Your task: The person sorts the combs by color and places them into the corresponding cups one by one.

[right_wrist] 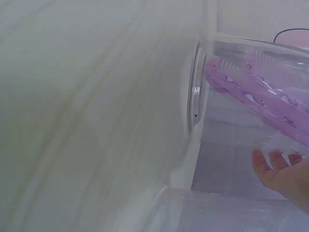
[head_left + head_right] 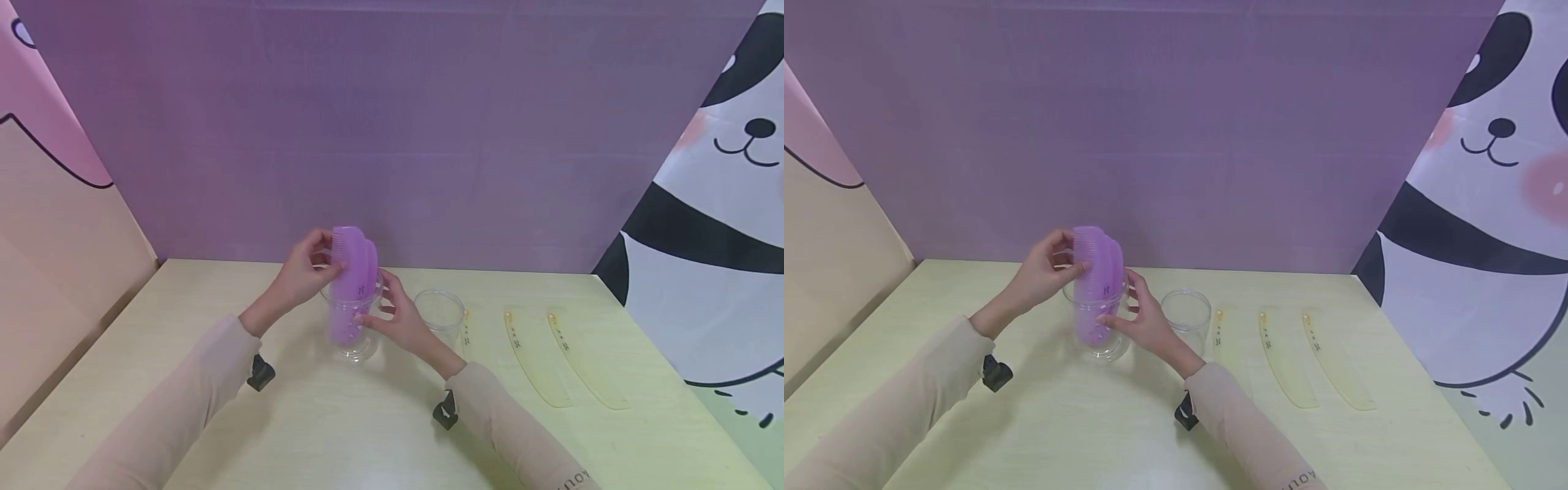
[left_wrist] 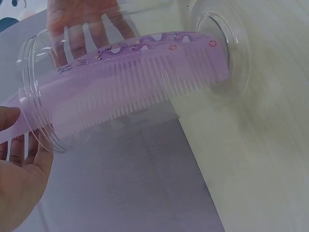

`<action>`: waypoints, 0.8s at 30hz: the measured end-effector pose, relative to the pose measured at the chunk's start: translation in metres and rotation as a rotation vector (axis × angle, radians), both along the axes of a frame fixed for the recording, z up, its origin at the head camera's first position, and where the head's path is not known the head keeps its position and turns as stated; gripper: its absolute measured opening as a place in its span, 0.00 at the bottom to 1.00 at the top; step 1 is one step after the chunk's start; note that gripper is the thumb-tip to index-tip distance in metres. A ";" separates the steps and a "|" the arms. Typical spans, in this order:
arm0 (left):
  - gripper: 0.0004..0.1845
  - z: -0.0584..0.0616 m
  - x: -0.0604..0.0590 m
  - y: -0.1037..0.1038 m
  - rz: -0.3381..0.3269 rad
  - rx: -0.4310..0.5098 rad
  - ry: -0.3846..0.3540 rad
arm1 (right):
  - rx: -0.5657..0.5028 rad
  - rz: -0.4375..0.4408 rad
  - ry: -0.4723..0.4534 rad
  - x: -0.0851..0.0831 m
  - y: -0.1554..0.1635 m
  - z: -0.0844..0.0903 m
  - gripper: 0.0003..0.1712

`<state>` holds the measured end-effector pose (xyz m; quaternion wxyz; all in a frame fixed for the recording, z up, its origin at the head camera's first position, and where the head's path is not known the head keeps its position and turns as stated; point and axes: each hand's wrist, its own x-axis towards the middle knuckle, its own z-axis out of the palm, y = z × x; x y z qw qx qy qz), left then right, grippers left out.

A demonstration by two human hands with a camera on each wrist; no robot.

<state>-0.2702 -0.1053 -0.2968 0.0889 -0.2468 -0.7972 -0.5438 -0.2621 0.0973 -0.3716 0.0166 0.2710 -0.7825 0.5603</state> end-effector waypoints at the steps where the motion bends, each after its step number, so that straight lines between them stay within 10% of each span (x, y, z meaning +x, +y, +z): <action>1: 0.20 0.000 0.000 0.000 -0.003 0.001 0.003 | 0.000 0.000 -0.004 0.000 0.000 0.000 0.48; 24: 0.22 0.001 -0.010 -0.002 -0.052 -0.099 0.044 | -0.001 0.011 -0.036 0.020 -0.003 0.024 0.46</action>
